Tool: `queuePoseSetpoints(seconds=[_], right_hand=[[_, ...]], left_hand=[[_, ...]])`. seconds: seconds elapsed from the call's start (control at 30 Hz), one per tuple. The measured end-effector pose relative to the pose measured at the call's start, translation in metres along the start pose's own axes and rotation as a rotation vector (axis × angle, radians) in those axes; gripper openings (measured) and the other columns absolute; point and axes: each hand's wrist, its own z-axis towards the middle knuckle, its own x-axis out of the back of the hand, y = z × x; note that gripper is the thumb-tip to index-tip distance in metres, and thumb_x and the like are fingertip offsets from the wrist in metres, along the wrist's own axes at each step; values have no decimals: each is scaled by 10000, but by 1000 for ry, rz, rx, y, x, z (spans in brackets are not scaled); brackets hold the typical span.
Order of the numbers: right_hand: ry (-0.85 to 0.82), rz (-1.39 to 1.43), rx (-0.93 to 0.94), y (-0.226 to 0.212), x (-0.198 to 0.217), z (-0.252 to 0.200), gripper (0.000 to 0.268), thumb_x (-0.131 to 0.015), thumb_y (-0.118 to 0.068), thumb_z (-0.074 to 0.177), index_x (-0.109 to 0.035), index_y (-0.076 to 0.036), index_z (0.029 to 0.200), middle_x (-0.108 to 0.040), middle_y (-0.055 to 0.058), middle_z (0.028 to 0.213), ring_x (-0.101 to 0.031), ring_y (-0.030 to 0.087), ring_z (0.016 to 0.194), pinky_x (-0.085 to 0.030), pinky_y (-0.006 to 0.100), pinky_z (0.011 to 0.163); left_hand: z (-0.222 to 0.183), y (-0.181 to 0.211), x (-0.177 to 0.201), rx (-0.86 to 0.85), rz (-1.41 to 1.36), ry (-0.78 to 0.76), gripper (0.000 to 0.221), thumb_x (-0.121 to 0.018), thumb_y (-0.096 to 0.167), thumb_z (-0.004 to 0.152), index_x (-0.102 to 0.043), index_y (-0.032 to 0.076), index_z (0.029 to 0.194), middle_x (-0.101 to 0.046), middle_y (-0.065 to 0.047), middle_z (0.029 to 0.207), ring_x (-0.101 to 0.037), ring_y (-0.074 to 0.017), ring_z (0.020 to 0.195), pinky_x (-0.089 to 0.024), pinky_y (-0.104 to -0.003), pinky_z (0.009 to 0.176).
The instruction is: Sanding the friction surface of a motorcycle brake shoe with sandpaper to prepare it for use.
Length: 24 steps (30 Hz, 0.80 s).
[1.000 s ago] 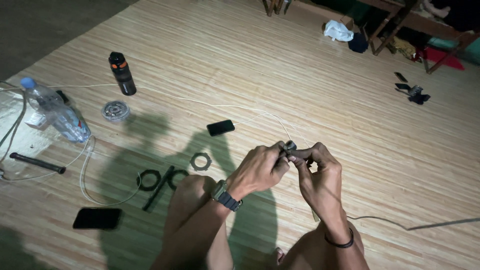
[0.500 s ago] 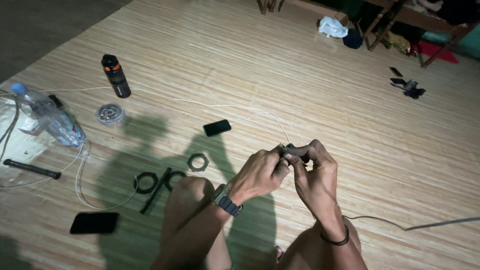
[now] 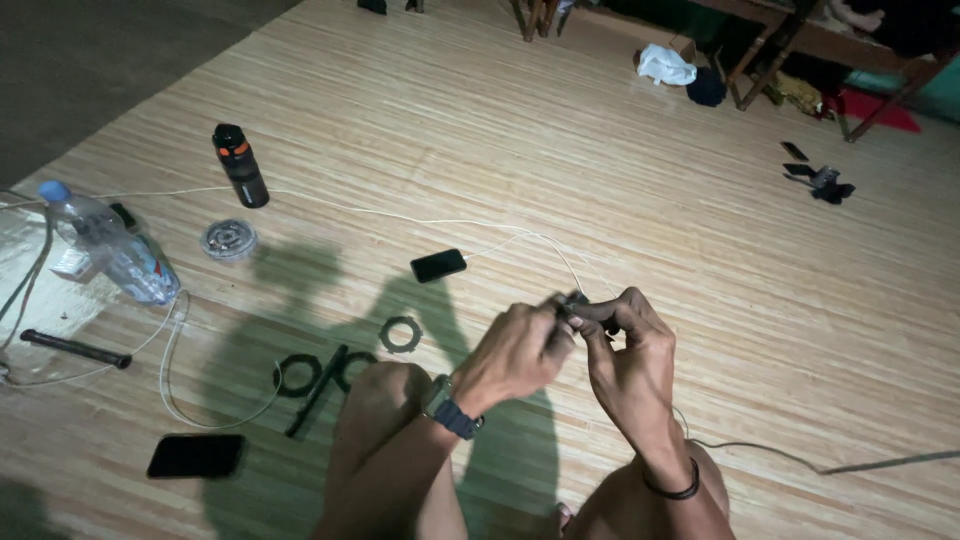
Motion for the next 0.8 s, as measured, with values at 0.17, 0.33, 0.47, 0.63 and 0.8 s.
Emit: queuePoseSetpoints(seconds=[0.17, 0.33, 0.47, 0.63, 0.8], right_hand=[[-61, 5, 0, -10, 8, 2, 75, -738, 61, 813, -751, 16, 872, -571, 64, 730, -478, 139, 639, -428, 255, 586], [-45, -14, 20, -8, 4, 1, 85, -746, 55, 808, -756, 3, 874, -579, 69, 730, -480, 140, 637, -435, 255, 573], [-56, 9, 5, -11, 9, 0, 62, -739, 57, 821, -749, 17, 867, -572, 65, 737, -480, 137, 649, -430, 250, 584], [-58, 12, 10, -12, 8, 0, 86, -722, 70, 818, -746, 16, 881, -565, 61, 738, -474, 134, 641, -425, 249, 579], [-70, 3, 11, -7, 9, -1, 50, -757, 28, 829, -758, -7, 865, -573, 55, 725, -471, 128, 637, -421, 243, 563]], left_hand=[[2, -15, -7, -126, 48, 2, 211, -528, 170, 953, -610, 32, 814, -516, -20, 496, -377, -113, 342, -304, -283, 302], [0, -16, -9, -99, -3, -15, 230, -462, 173, 986, -592, -16, 1010, -477, 15, 517, -362, -89, 337, -300, -251, 266], [1, -22, -14, -156, 51, 25, 258, -527, 194, 951, -559, 83, 720, -486, -6, 488, -347, -108, 349, -293, -278, 311], [-3, 0, -2, -66, -8, 0, 164, -494, 141, 939, -583, 38, 847, -525, -23, 515, -390, -126, 346, -312, -277, 296], [1, -23, -9, -161, 24, -21, 270, -485, 206, 989, -626, -24, 1002, -486, 21, 493, -346, -62, 326, -271, -240, 251]])
